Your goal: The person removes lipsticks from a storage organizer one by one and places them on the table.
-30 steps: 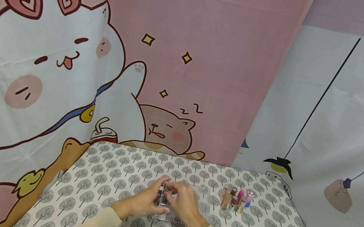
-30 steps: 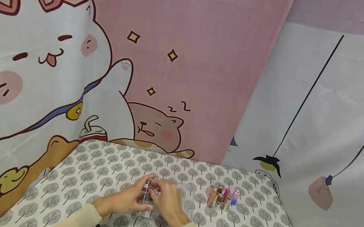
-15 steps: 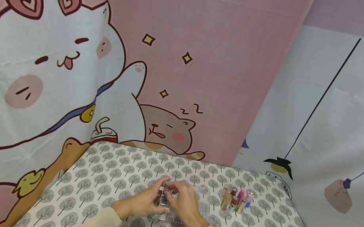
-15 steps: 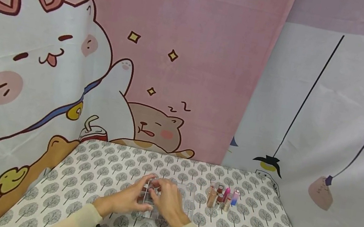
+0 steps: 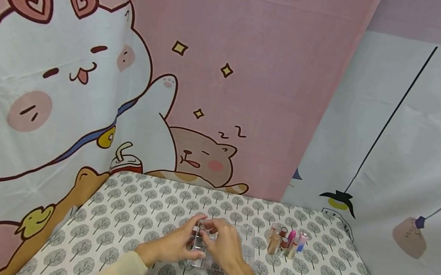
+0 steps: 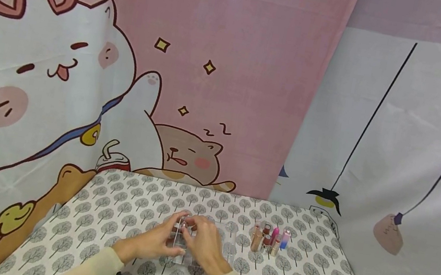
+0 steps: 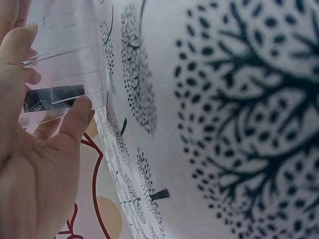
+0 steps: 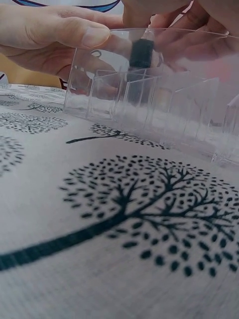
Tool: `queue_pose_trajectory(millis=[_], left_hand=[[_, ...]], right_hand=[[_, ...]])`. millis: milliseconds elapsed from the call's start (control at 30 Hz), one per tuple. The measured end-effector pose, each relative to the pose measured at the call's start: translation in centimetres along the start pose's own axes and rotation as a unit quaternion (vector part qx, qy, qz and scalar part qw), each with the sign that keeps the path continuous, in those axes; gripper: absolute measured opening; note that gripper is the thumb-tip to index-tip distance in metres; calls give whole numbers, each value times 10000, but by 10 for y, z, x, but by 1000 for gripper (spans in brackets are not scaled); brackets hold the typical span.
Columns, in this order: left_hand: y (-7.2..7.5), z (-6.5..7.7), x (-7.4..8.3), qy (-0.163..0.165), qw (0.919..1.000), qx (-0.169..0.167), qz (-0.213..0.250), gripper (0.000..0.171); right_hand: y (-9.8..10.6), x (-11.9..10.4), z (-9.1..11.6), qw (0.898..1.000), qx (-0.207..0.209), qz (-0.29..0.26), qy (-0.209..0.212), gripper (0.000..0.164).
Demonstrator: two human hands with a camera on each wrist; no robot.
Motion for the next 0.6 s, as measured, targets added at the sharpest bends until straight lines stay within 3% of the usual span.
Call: queue_pose_trajectory(millis=[600], left_hand=[[-1,2,-4,210,9998,-12,-63,117]], right_hand=[[15,-1,1,9994,119,-320,-52,25]])
Point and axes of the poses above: each hand's wrist, its own z-axis away from the middle knuckle, its own y-axis out of the back of the hand, x = y × z, the point moved 10 cm from there along -z, towards the middle knuckle, and after that the axes turned 12 degrees about -y, right-handed, at the moved point
